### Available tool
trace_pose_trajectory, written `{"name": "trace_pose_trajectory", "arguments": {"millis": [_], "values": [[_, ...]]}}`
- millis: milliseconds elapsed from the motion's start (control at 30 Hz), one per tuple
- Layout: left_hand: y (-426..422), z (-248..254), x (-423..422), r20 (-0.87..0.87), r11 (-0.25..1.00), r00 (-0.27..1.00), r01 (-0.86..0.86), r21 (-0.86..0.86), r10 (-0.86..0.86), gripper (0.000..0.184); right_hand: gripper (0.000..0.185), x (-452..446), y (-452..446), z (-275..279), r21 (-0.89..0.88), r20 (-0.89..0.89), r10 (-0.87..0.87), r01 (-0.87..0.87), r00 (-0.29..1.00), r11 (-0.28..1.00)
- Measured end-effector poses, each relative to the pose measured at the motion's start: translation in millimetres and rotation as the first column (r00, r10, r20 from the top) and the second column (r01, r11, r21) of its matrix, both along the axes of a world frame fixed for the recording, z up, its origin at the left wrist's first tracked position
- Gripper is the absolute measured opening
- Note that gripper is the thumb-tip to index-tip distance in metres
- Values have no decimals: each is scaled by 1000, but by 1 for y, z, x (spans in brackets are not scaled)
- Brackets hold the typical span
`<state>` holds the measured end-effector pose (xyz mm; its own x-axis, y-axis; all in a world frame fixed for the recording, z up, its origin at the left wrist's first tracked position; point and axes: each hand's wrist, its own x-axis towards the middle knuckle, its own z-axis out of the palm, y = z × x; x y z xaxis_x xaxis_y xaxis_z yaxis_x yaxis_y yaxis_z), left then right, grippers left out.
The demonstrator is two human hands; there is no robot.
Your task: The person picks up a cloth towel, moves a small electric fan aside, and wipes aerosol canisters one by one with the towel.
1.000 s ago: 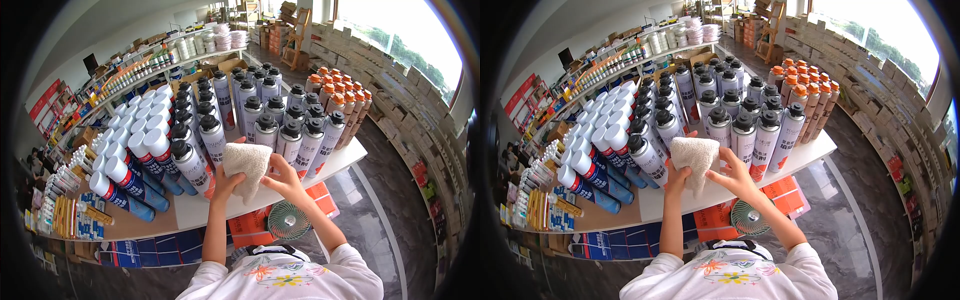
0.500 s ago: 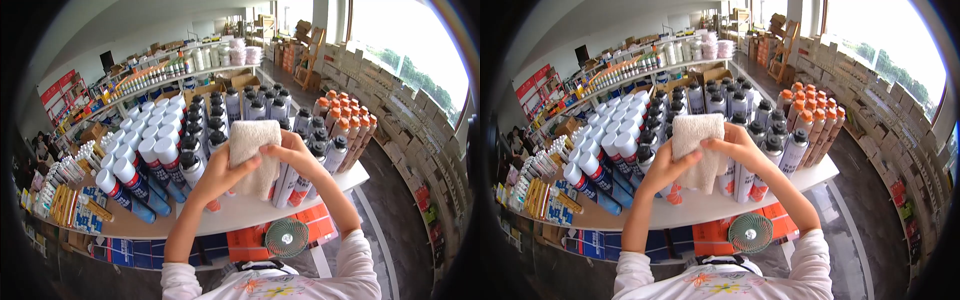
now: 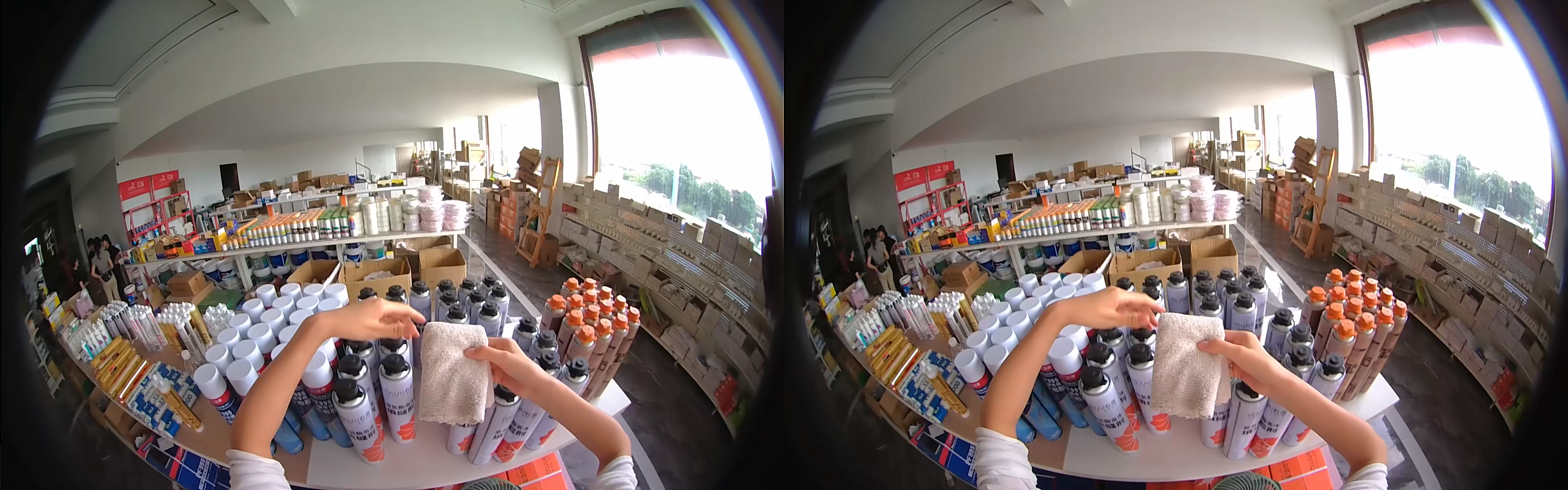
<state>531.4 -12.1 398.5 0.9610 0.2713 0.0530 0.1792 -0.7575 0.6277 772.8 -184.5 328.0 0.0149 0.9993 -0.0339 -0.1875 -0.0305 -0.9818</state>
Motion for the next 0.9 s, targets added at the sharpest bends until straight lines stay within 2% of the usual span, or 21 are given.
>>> {"name": "trace_pose_trajectory", "arguments": {"millis": [33, 67, 100, 167, 233, 300, 367, 400, 500, 567, 600, 633, 700, 733, 833, 900], "values": [[31, -4, 5, 97, 998, 994, -56, -39, 59, 55, 41, 2, 6, -1, -36, -10, -31, 31, 999, 999], [58, -2, 10, 121, 978, 986, -132, 159, 114, 58, 41, 2, 11, -6, -31, -53, -40, 39, 998, 999], [90, -12, 14, 149, 954, 966, -239, 184, 213, 63, 42, 3, 14, -2, -76, -46, -21, 18, 999, 997], [125, -15, 26, 120, 901, 950, -311, 303, 287, 73, 42, 1, 15, 14, -159, 5, -22, 23, 1000, 987], [172, -36, 46, 143, 839, 945, -326, 436, 293, 84, 42, 3, 21, 24, -196, 32, 4, 2, 999, 981], [192, -45, 72, 91, 878, 947, -320, 356, 309, 102, 43, 10, 36, 22, -206, 37, 21, -13, 999, 979], [219, -63, 98, 66, 863, 929, -363, 353, 363, 111, 43, 21, 56, 13, -208, 46, -8, 17, 999, 978], [231, -75, 111, 39, 854, 921, -374, 362, 386, 115, 44, 21, 61, 18, -280, 64, -33, 49, 997, 959], [235, -84, 132, -104, 814, 881, -374, 444, 461, 127, 43, 25, 66, 18, -296, 73, -46, 66, 996, 953], [259, -108, 147, -156, 819, 896, -295, 493, 417, 127, 43, 33, 74, 8, -295, 81, -45, 67, 996, 953], [262, -121, 153, -78, 771, 909, -298, 563, 409, 119, 43, 36, 77, 4, -300, 108, -49, 79, 993, 951], [269, -128, 158, -89, 775, 909, -293, 560, 408, 119, 43, 38, 80, 1, -300, 135, -53, 92, 989, 949], [276, -134, 171, -217, 817, 904, -204, 539, 369, 108, 43, 40, 83, -5, -329, 155, -70, 118, 985, 937], [274, -135, 173, -158, 829, 916, -248, 501, 369, 101, 44, 43, 84, -8, -329, 142, -75, 119, 987, 937], [274, -131, 178, -181, 867, 938, -184, 464, 296, 102, 45, 49, 85, -14, -323, 136, -98, 138, 986, 936], [271, -132, 175, -174, 843, 936, -182, 507, 306, 100, 45, 48, 87, -14, -311, 139, -109, 148, 984, 939]]}}
